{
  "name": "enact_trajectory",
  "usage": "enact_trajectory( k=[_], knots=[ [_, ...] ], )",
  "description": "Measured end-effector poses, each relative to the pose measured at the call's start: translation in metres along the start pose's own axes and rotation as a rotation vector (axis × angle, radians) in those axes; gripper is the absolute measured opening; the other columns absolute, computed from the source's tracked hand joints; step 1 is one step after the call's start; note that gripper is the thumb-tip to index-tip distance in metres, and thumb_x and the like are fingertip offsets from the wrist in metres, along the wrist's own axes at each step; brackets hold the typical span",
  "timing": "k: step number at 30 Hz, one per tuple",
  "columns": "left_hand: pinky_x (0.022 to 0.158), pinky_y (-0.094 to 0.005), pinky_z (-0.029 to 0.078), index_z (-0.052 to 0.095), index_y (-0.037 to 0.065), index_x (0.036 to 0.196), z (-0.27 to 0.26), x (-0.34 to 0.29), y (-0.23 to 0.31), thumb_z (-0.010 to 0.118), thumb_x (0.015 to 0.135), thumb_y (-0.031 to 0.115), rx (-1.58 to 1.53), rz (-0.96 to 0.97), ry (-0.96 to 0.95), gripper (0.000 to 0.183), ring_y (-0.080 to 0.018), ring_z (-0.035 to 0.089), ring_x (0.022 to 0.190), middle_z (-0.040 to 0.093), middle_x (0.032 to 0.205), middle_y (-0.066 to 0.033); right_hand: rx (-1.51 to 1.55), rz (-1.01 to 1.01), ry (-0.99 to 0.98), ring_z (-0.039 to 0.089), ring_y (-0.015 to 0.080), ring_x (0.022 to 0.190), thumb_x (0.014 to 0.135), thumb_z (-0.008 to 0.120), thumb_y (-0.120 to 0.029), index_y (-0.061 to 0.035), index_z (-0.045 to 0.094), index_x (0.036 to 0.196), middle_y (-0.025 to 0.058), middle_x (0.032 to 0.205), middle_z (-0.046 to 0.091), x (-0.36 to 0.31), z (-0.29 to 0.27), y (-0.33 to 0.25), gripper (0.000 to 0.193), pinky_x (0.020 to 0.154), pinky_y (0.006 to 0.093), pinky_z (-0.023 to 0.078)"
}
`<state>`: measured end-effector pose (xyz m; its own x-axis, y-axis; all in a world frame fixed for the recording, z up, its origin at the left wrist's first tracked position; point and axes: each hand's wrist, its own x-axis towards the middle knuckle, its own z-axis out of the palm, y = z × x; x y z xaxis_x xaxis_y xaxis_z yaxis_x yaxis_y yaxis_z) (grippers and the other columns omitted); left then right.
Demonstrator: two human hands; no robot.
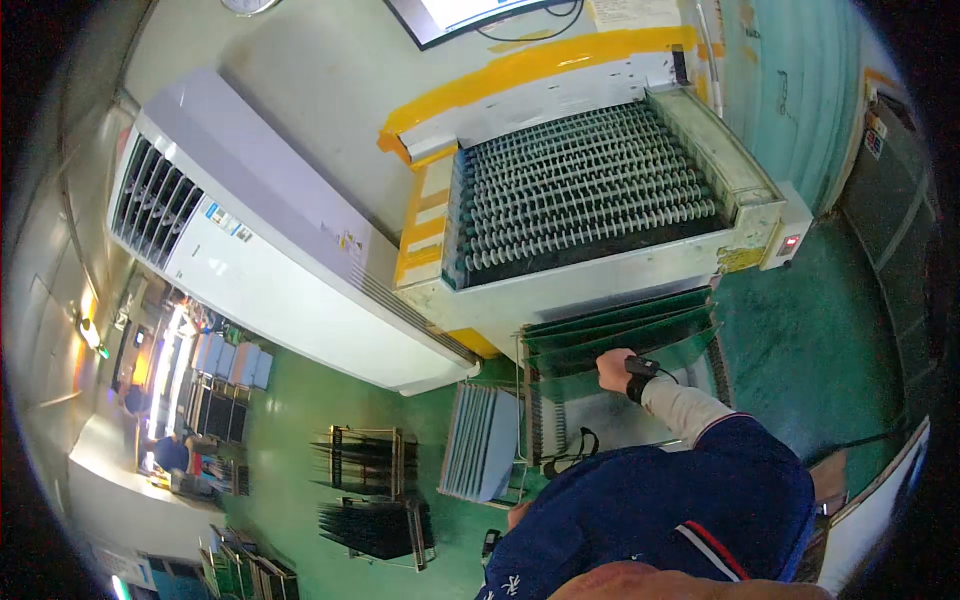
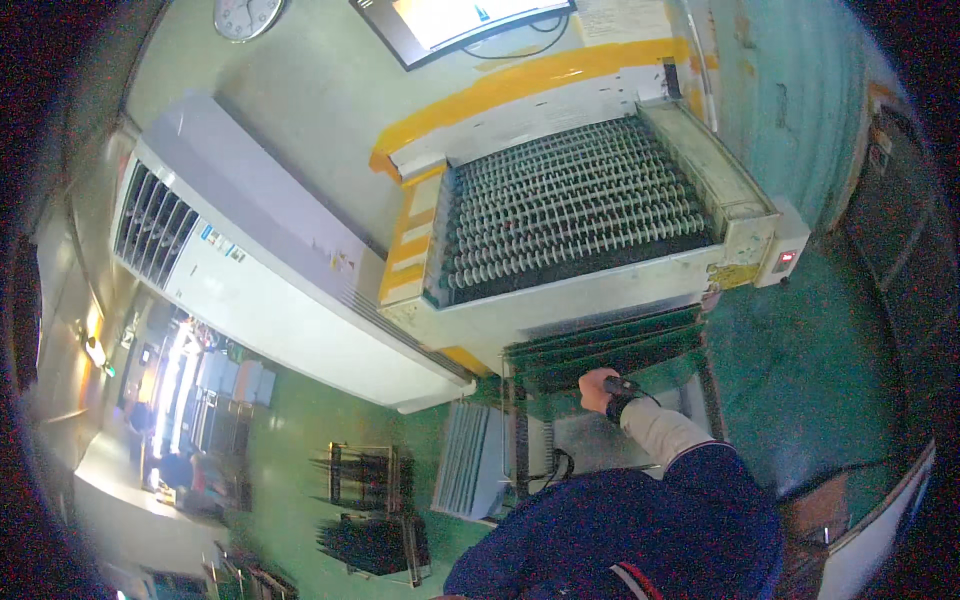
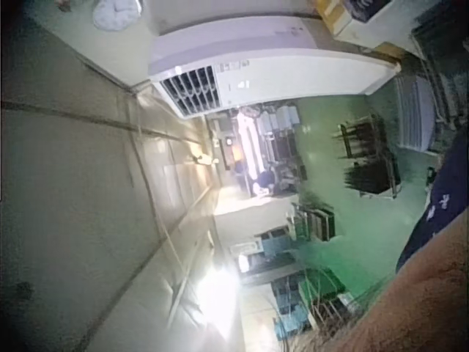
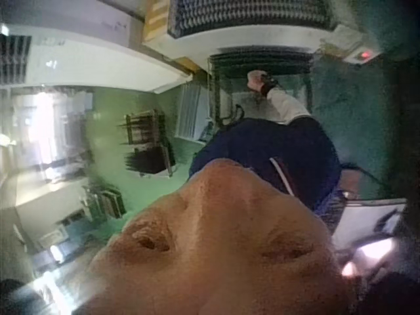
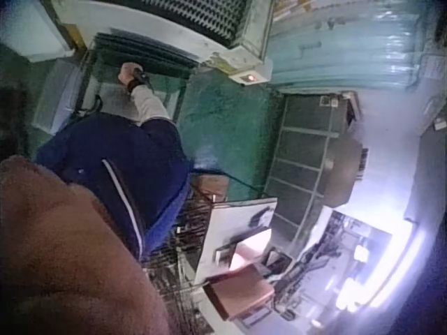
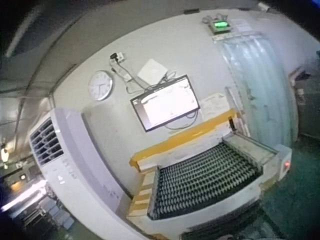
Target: Loading and unloading flat panels into an industrial cleaning or processing machine and placing them on storage racks.
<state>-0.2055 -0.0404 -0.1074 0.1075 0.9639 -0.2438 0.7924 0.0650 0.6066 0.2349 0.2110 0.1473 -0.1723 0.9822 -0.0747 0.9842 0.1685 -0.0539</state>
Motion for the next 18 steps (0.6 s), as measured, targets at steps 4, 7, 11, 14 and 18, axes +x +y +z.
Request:
enact_trajectory(
  k=[4, 7, 11, 14, 18],
  knots=[
    [0.07, -0.0357, 0.049, 0.066, 0.004, 0.099, 0.003, 0.002, 0.012, 0.061, 0.083, 0.029, -0.292, -0.418, -0.093, 0.03, -0.0237, 0.064, 0.079, 0.068, 0.09, -0.0138, -0.084, -0.118, 0.002, 0.06, 0.0333, 0.052, 0.059, 0.061, -0.03, -0.0053, 0.068, 0.062, 0.0165, 0.059, 0.061, 0.004, 0.019, 0.008, 0.026, 0.04, 0.0532, 0.04],
    [0.071, -0.0344, 0.049, 0.067, 0.004, 0.098, 0.003, 0.002, 0.013, 0.061, 0.083, 0.029, -0.313, -0.435, -0.11, 0.029, -0.0219, 0.064, 0.08, 0.068, 0.09, -0.0145, -0.069, -0.048, 0.042, 0.059, 0.0328, 0.051, 0.058, 0.061, -0.027, -0.0063, 0.067, 0.061, 0.0158, 0.058, 0.06, 0.007, 0.021, 0.008, 0.022, 0.04, 0.0523, 0.04],
    [0.072, -0.0332, 0.049, 0.067, 0.003, 0.098, 0.001, -0.01, 0.002, 0.062, 0.084, 0.029, -0.335, -0.476, -0.123, 0.029, -0.0201, 0.064, 0.081, 0.068, 0.09, -0.0152, 0.101, -0.008, 0.019, 0.059, 0.0318, 0.05, 0.058, 0.06, -0.023, -0.0065, 0.065, 0.057, 0.0159, 0.058, 0.06, 0.002, -0.013, -0.003, 0.017, 0.042, 0.0496, 0.041],
    [0.073, -0.0327, 0.049, 0.067, 0.003, 0.1, 0.0, -0.014, 0.008, 0.064, 0.083, 0.03, -0.298, -0.268, 0.0, 0.032, -0.0203, 0.064, 0.081, 0.068, 0.087, -0.0148, 0.204, -0.028, -0.012, 0.062, 0.0315, 0.054, 0.059, 0.059, -0.022, -0.0052, 0.063, 0.056, 0.0171, 0.058, 0.061, 0.005, -0.006, 0.006, 0.017, 0.045, 0.0482, 0.042],
    [0.075, -0.0326, 0.048, 0.068, 0.006, 0.1, 0.0, -0.019, 0.003, 0.066, 0.081, 0.031, -0.294, -0.346, -0.022, 0.032, -0.0199, 0.063, 0.084, 0.068, 0.091, -0.0132, 0.21, -0.097, 0.1, 0.062, 0.0328, 0.057, 0.059, 0.059, -0.023, -0.0033, 0.064, 0.058, 0.0195, 0.06, 0.061, 0.008, 0.004, -0.001, 0.02, 0.044, 0.0494, 0.042]
  ],
)
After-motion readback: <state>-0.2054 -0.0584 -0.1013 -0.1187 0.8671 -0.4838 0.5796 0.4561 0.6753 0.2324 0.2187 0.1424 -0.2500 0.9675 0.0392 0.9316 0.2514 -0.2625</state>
